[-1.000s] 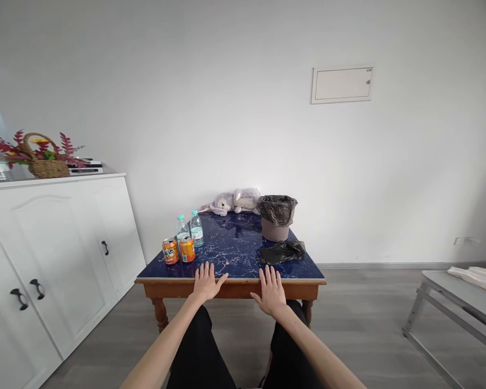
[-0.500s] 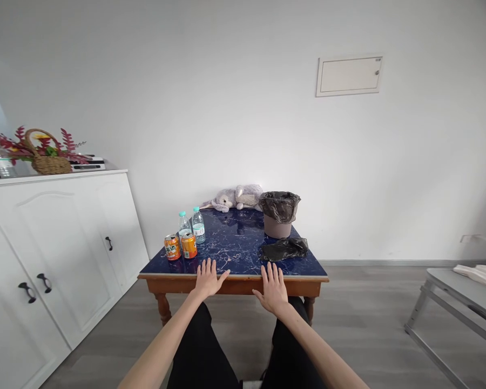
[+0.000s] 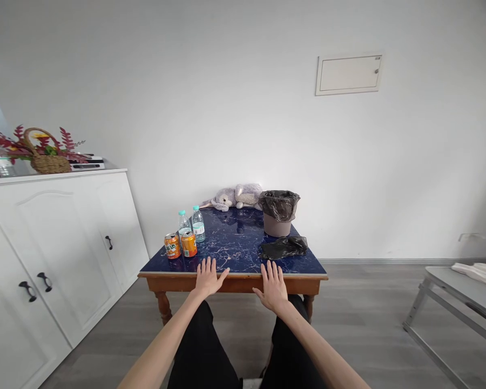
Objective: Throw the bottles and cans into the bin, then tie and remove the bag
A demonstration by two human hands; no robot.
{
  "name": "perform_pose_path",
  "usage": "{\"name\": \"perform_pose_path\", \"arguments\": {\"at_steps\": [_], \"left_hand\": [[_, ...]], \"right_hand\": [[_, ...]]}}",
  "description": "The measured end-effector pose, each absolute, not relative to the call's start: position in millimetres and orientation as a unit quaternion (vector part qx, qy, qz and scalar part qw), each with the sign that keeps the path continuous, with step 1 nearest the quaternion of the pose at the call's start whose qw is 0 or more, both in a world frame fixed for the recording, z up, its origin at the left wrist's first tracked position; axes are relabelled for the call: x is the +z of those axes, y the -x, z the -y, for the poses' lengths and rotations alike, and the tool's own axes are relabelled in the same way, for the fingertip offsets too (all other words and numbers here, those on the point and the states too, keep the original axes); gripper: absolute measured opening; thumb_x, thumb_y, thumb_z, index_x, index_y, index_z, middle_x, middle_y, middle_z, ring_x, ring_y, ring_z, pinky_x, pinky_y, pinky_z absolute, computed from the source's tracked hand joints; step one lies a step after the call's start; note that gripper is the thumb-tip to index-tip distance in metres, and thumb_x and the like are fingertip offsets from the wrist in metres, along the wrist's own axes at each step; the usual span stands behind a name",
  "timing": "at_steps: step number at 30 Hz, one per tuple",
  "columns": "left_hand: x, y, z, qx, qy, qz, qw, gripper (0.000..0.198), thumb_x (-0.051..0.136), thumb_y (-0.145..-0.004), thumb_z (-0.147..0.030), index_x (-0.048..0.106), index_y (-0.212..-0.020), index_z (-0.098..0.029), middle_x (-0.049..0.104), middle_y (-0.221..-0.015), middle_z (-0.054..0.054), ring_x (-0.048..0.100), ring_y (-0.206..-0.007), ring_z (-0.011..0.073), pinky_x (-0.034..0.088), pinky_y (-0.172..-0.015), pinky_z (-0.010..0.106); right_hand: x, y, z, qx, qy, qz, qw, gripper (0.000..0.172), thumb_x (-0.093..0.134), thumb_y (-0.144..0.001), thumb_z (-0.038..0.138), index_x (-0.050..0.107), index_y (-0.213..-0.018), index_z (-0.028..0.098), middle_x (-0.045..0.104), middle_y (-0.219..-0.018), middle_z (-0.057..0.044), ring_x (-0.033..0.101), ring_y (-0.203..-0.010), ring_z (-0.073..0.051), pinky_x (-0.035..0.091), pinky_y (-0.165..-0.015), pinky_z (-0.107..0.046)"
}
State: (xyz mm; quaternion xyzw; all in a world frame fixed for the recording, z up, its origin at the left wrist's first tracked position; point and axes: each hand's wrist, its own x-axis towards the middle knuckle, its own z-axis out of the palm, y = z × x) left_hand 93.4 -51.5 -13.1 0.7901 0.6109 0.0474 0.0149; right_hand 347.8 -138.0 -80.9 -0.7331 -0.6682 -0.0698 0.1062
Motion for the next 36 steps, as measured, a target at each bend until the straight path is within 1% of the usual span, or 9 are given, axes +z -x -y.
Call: {"name": "perform_pose_path", "arguments": {"at_steps": [7,14,21,36], "left_hand": [[-14.1,-93.0,50.7,0.045,-0.789,-0.613,0.015,0.115,0.002,-0.091,-0.086,0.019,-0.17,-0.004,0.008,-0.178,0.017,0.005,-0.165,0.0382,0.006,-0.132,0.053],[-13.8,-93.0,52.0,0.048,-0.791,-0.61,0.014,0.117,0.004,-0.09,-0.088,0.019,-0.17,-0.004,0.009,-0.177,0.017,0.006,-0.165,0.039,0.008,-0.132,0.054],[-15.1,-92.2,52.5,0.052,-0.791,-0.61,0.005,0.114,0.001,-0.092,-0.086,0.021,-0.169,-0.003,0.01,-0.177,0.018,0.008,-0.165,0.0385,0.008,-0.132,0.055],[-20.8,-91.5,47.3,0.059,-0.79,-0.611,-0.007,0.113,0.005,-0.093,-0.085,0.023,-0.169,-0.004,0.013,-0.177,0.019,0.009,-0.165,0.0393,0.01,-0.132,0.055]], "right_hand": [[-84.4,-346.7,136.6,-0.078,0.734,0.667,0.101,0.095,0.039,-0.101,0.069,0.015,-0.17,0.009,0.008,-0.177,-0.022,0.003,-0.164,-0.041,-0.009,-0.128,-0.055],[-82.2,-346.6,137.4,-0.082,0.734,0.667,0.097,0.093,0.039,-0.102,0.068,0.017,-0.17,0.009,0.009,-0.177,-0.022,0.004,-0.164,-0.041,-0.01,-0.128,-0.055],[-87.8,-347.8,132.0,-0.079,0.737,0.666,0.091,0.093,0.041,-0.101,0.068,0.016,-0.17,0.011,0.009,-0.177,-0.021,0.004,-0.164,-0.041,-0.008,-0.129,-0.056],[-89.7,-347.8,131.0,-0.087,0.735,0.666,0.096,0.094,0.04,-0.101,0.07,0.017,-0.17,0.01,0.01,-0.177,-0.021,0.005,-0.164,-0.041,-0.008,-0.128,-0.056]]}}
